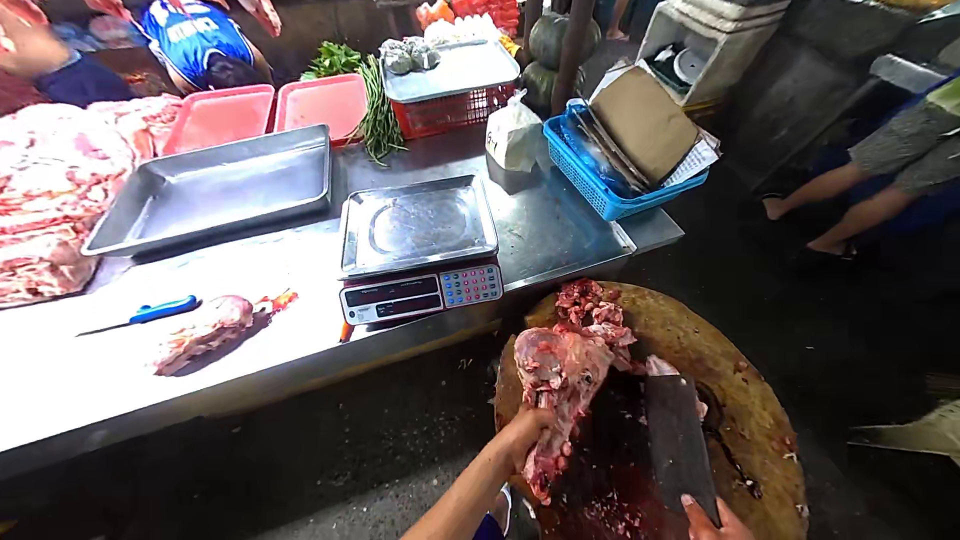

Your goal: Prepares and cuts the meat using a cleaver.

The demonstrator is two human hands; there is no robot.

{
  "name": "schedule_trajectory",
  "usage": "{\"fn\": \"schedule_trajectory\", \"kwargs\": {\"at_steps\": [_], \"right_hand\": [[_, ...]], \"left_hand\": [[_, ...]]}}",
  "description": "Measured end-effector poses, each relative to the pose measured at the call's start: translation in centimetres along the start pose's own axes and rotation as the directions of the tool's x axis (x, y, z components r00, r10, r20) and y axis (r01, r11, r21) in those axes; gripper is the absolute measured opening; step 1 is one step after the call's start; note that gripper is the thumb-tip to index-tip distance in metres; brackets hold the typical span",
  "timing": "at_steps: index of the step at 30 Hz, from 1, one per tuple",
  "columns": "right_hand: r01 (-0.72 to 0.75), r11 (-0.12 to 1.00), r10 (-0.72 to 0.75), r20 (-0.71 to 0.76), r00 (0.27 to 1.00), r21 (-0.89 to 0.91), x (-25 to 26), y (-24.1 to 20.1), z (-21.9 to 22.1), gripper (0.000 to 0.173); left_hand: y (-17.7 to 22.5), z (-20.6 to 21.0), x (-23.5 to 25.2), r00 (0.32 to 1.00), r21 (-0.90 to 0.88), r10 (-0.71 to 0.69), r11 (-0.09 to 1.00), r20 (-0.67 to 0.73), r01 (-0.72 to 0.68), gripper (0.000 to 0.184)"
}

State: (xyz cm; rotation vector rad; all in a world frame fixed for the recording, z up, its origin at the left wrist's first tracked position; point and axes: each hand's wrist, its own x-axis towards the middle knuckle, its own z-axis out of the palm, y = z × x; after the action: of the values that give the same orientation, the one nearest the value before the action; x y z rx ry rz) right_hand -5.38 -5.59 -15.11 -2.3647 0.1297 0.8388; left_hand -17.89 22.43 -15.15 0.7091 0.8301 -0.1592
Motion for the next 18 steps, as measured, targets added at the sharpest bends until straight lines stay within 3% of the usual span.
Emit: {"fn": "schedule_trajectory", "kwargs": {"at_steps": [3, 6, 9, 13, 18], "right_hand": [[-0.03, 0.999, 0.031, -0.039, 0.999, 0.024, -0.7, 1.4, 0.4, 0.043], [-0.01, 1.0, 0.012, -0.096, 0.995, 0.024, -1.2, 1.9, 1.4, 0.044], [0.006, 1.0, -0.005, -0.103, 0.995, 0.007, -1.5, 1.8, 1.3, 0.043], [0.061, 0.998, -0.06, -0.083, 0.995, 0.006, -1.1, 2.1, 0.8, 0.045], [0.068, 0.998, -0.066, -0.1, 0.993, 0.019, -0.9, 2.7, 0.8, 0.042]], "left_hand": [[-3.1, -0.7, 1.3, 0.988, -0.143, -0.116, 0.981, 0.105, 0.131, 0.015], [-4.7, -0.6, 1.5, 0.991, -0.164, -0.081, 0.982, 0.107, 0.098, 0.012], [-6.3, 0.5, 0.1, 1.0, -0.161, -0.03, 0.987, 0.002, 0.03, 0.014], [-10.0, 2.1, -2.6, 0.989, -0.165, 0.083, 0.981, -0.125, -0.103, 0.041], [-14.3, 5.1, -3.3, 0.957, -0.355, 0.147, 0.905, -0.252, -0.232, 0.024]]}}
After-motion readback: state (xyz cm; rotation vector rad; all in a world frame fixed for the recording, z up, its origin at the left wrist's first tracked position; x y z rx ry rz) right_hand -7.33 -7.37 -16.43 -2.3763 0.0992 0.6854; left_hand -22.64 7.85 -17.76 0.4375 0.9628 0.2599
